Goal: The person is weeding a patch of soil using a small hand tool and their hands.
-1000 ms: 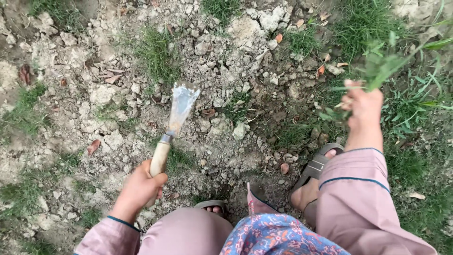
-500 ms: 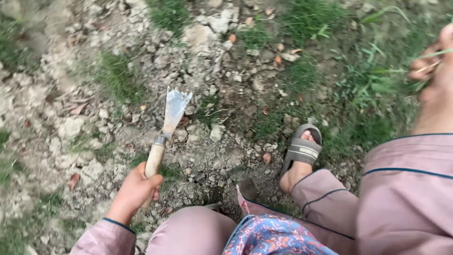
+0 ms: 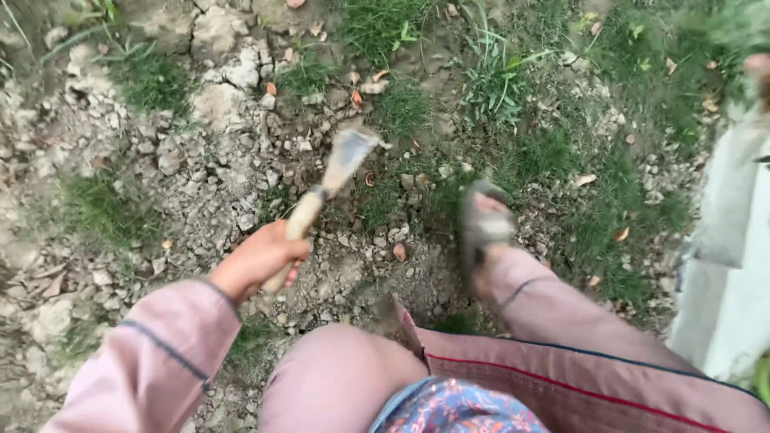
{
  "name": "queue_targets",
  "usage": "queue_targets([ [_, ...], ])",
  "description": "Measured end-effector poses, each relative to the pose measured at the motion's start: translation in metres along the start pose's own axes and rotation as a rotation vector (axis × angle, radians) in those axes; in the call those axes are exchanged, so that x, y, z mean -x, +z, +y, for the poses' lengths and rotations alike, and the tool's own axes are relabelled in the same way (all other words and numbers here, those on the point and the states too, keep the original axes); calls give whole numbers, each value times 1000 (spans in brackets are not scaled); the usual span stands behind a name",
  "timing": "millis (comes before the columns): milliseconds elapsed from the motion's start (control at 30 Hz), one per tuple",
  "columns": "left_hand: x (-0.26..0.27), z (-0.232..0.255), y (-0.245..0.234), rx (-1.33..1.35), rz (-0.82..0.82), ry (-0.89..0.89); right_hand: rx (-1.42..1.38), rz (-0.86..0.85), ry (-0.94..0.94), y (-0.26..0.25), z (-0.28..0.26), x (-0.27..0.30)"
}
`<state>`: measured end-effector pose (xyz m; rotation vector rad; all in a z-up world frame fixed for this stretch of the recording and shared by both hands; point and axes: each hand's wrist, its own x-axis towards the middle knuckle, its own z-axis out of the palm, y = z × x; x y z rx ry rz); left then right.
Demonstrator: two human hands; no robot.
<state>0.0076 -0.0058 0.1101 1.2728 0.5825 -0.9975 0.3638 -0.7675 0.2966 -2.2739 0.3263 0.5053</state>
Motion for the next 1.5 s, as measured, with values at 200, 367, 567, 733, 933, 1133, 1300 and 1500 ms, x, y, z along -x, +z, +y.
queue_targets([
  [200,-9,41,39,-308,53,-57,206,85,121,182,-108,83],
  [367,-40,27,59,-537,166,-61,199,104,360,213,-61,50],
  [567,-77,57,121,-358,71,-129,-277,25,389,180,134,-30],
  [733,-118,83,168,-290,-46,-129,-335,97,418,142,192,-26],
  [933,-146,124,247,-252,-159,-232,-635,300,463,94,220,25],
  [1133,-177,141,320,-334,-186,-233,-795,339,557,75,285,63],
  [1300,-199,149,359,-362,-171,-262,-719,339,491,62,350,63],
  [1500,-210,145,357,-302,-24,-300,-322,123,591,113,284,45],
])
